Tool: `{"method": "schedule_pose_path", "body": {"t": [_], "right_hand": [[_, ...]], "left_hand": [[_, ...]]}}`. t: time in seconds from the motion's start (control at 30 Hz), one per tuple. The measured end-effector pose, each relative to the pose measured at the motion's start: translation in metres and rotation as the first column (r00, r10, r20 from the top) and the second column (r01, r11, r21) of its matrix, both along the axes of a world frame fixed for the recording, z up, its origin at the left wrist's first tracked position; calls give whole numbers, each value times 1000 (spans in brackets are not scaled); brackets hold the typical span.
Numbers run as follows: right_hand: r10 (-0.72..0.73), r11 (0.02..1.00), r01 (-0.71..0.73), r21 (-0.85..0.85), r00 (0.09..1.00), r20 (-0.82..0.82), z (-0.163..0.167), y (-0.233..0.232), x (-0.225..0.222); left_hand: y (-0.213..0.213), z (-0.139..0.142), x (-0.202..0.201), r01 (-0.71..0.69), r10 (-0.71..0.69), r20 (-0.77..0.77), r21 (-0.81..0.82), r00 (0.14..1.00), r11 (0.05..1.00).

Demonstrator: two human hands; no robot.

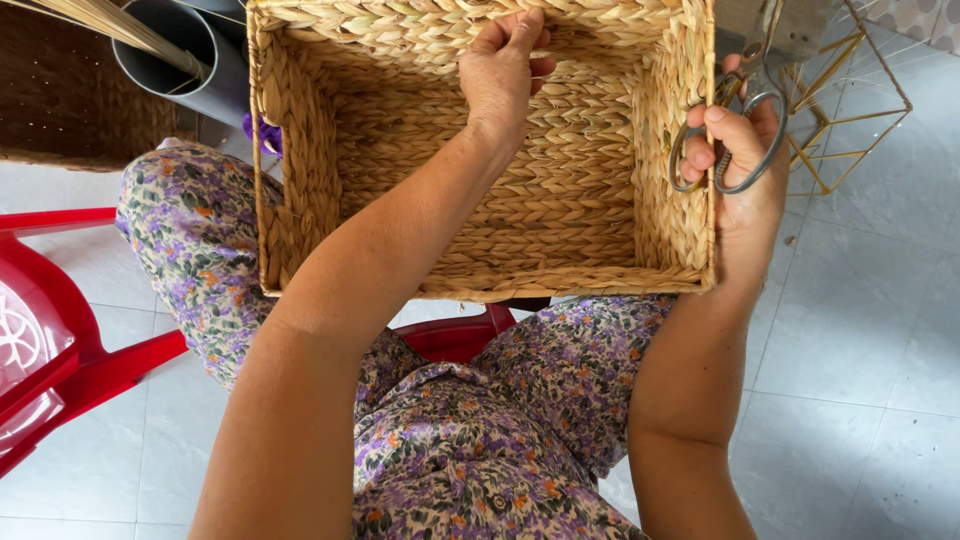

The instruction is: The person sits on the floor with a woven basket on their lap and weaves a flat reed strip along the basket's rim, tucking and tightening it around the edge. They then use scissors to trim excess material, set the finished basket aside, and place the scissors on a wooden table.

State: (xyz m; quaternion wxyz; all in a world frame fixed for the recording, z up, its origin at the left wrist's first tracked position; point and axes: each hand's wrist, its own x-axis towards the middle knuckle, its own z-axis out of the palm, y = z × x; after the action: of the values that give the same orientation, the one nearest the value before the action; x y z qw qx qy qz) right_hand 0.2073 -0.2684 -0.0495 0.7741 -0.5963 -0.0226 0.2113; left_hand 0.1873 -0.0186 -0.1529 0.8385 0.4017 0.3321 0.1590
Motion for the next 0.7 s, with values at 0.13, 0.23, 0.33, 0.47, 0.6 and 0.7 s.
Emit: {"method": "schedule_pose_path", "body": {"t": [0.13, 0.23, 0.33, 0.47, 0.6, 0.7], "right_hand": [[-7, 1000, 7, 3, 1000, 13, 1, 1, 0], [-15, 1000, 15, -5, 1000, 15, 3, 2, -2], [-20, 1000, 20, -7, 1000, 17, 4, 4, -4], [-27, 999, 28, -20, 999, 36, 6, 5, -7], [-15, 1000, 15, 4, 1000, 19, 7, 5, -6], [-12, 1000, 12, -16, 1000, 21, 6, 4, -4]], "left_hand": [[-1, -1, 1, -1, 1, 13, 6, 1000, 1000], [0, -3, -1, 2, -2, 24, 10, 1000, 1000], [3, -4, -2, 9, -10, 8, 28, 1000, 1000], [5, -1, -6, 19, -19, -3, 65, 1000, 998], [7, 11, -9, 33, -34, 13, 86, 999, 996], [13, 19, -17, 104, -95, -82, 119, 992, 987]]}}
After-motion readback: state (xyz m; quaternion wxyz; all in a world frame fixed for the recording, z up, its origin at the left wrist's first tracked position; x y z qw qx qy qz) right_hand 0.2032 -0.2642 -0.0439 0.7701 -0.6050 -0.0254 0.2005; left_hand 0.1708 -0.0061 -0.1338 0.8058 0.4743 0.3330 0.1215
